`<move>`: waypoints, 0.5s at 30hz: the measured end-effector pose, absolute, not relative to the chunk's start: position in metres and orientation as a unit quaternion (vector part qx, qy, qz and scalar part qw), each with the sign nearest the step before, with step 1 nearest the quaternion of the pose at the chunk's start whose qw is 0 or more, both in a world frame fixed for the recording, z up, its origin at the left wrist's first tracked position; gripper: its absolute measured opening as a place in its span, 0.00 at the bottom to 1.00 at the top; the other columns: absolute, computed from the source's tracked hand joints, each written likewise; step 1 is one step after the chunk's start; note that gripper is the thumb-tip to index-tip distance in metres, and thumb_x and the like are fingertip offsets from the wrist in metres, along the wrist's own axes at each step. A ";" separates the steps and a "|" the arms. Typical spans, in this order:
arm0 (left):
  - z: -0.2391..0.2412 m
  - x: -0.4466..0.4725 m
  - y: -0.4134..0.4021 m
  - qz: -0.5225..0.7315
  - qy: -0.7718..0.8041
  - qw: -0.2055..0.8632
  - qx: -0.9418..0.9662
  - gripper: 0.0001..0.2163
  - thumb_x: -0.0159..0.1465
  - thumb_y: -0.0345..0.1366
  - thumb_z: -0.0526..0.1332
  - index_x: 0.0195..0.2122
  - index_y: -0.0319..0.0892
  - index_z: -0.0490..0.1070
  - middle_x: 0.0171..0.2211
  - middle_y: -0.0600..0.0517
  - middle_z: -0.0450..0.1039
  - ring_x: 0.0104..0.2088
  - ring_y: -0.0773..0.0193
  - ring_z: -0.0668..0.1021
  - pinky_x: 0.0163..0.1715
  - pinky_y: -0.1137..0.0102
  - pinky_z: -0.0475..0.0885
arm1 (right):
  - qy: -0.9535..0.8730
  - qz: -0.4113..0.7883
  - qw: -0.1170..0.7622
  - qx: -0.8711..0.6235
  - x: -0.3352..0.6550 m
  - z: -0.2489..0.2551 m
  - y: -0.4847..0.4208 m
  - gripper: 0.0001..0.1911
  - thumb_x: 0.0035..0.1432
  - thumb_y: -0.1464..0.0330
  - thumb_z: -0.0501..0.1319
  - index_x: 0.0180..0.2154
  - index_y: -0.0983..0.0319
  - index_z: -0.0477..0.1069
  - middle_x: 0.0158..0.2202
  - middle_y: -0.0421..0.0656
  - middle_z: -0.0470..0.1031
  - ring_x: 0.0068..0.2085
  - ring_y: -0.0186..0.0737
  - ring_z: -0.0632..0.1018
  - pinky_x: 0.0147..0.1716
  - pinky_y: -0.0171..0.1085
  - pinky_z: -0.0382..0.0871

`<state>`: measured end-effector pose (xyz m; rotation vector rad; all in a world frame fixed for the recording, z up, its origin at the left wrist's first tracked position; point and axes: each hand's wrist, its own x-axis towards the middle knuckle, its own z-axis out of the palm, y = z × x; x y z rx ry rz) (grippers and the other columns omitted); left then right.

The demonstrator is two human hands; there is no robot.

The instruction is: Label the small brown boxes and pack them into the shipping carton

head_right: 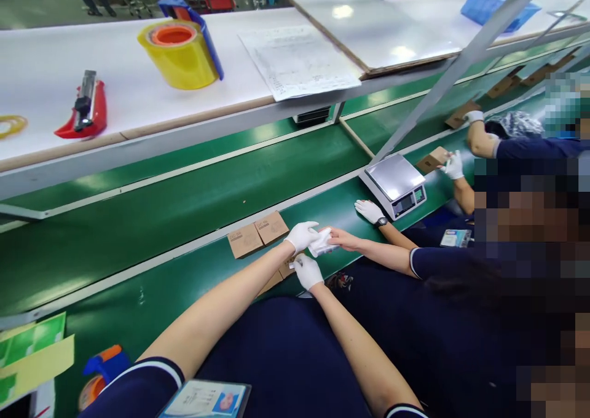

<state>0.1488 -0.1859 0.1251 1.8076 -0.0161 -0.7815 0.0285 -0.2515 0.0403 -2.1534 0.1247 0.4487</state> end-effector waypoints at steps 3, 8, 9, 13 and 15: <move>0.130 0.152 -0.187 -0.332 0.004 0.585 0.740 0.30 0.59 0.31 0.67 0.63 0.29 0.70 0.36 0.44 0.80 0.32 0.63 0.77 0.38 0.67 0.74 | 0.057 0.193 0.448 -0.871 0.037 0.040 -0.259 0.07 0.63 0.64 0.54 0.35 0.59 0.68 0.35 0.45 0.77 0.37 0.44 0.75 0.40 0.39 0.63; 0.140 0.151 -0.125 -0.255 0.026 0.628 0.735 0.25 0.62 0.35 0.63 0.61 0.33 0.73 0.34 0.49 0.78 0.32 0.66 0.75 0.37 0.69 0.71 | 0.036 0.209 0.435 -0.875 0.060 0.041 -0.261 0.11 0.64 0.60 0.54 0.34 0.59 0.67 0.32 0.42 0.75 0.34 0.42 0.73 0.38 0.38 0.62; 0.141 0.144 -0.103 -0.225 0.037 0.629 0.743 0.25 0.62 0.35 0.63 0.60 0.34 0.74 0.36 0.49 0.78 0.32 0.66 0.75 0.38 0.70 0.71 | 0.028 0.210 0.432 -0.877 0.064 0.041 -0.260 0.11 0.65 0.60 0.54 0.34 0.59 0.67 0.33 0.42 0.76 0.35 0.42 0.74 0.39 0.38 0.62; 0.126 0.090 -0.012 -0.149 0.147 0.611 0.763 0.25 0.63 0.39 0.62 0.59 0.34 0.74 0.37 0.49 0.78 0.36 0.64 0.77 0.43 0.69 0.72 | 0.000 0.223 0.417 -0.881 0.077 0.040 -0.254 0.10 0.65 0.61 0.54 0.35 0.59 0.68 0.34 0.40 0.76 0.37 0.41 0.74 0.39 0.37 0.61; 0.109 0.050 0.024 -0.147 0.228 0.569 0.777 0.25 0.63 0.42 0.61 0.59 0.35 0.74 0.37 0.48 0.79 0.37 0.62 0.78 0.44 0.67 0.72 | -0.017 0.232 0.407 -0.883 0.080 0.039 -0.252 0.10 0.65 0.61 0.55 0.34 0.59 0.68 0.33 0.40 0.75 0.36 0.40 0.73 0.38 0.37 0.60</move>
